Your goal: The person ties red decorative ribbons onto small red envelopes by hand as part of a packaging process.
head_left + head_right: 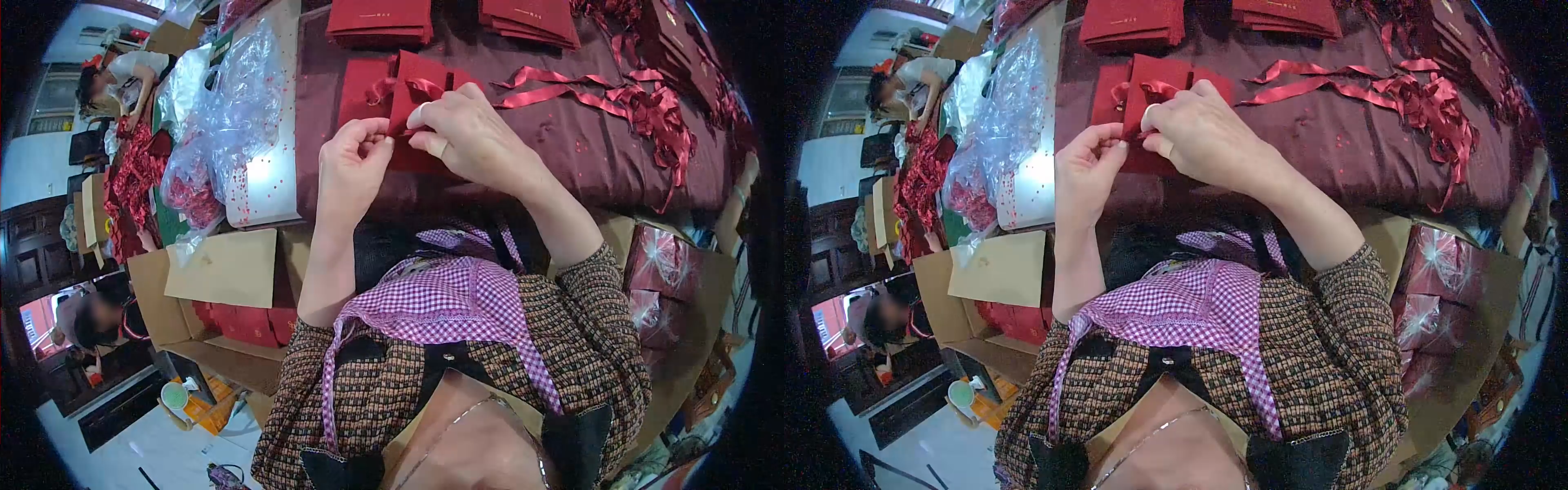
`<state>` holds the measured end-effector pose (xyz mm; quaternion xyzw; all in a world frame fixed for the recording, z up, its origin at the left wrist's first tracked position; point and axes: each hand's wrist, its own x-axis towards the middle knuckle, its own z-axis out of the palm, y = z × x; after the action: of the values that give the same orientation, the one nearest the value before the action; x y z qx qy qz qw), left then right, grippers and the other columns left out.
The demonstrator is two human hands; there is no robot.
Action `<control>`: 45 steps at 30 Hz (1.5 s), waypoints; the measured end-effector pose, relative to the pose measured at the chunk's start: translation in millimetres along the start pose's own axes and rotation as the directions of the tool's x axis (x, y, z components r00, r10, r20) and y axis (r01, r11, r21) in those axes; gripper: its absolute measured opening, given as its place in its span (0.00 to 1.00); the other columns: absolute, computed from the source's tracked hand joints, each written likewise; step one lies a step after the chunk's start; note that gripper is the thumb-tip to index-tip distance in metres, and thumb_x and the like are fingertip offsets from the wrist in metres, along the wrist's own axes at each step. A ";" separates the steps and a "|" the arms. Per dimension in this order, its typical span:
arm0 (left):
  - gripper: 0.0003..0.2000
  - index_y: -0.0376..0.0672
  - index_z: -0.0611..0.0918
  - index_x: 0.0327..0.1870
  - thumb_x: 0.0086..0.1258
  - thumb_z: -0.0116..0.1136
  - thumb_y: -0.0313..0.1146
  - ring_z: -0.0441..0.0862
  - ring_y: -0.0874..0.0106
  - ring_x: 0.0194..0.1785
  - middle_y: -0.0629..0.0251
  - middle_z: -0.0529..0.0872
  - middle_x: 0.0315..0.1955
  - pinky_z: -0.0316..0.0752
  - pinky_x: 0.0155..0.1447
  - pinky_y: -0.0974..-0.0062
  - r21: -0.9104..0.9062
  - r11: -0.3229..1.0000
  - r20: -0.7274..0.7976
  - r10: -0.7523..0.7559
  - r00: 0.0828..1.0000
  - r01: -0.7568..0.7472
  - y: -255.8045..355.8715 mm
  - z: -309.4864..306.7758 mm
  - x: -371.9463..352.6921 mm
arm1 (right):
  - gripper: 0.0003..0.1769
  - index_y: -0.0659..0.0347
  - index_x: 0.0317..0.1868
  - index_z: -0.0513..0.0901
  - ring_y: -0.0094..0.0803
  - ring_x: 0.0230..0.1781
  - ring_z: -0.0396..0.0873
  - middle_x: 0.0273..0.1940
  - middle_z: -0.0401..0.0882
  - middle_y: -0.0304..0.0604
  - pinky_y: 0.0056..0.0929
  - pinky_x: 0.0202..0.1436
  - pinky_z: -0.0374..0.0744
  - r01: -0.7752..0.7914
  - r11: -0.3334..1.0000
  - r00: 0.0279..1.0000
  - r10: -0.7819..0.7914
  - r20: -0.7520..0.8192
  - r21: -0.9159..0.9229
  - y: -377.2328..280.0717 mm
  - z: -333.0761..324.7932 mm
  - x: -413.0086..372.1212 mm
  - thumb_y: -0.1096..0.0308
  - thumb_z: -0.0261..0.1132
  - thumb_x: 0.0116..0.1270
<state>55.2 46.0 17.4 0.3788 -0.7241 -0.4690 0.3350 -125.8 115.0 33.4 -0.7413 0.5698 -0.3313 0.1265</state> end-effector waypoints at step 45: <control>0.12 0.41 0.78 0.34 0.75 0.48 0.38 0.68 0.75 0.23 0.68 0.77 0.24 0.64 0.28 0.77 -0.858 0.113 0.456 -0.283 0.844 0.501 -30.1 -40.9 24.8 | 0.03 0.58 0.33 0.78 0.36 0.54 0.72 0.45 0.76 0.39 0.41 0.66 0.60 0.366 0.895 0.928 -0.373 -0.023 0.254 14.5 -29.4 1.1 0.69 0.63 0.62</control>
<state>84.5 -1.1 6.3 0.2255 -0.1795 -0.9124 0.2908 -155.4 114.9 47.5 -0.8179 0.3698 -0.4097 0.1628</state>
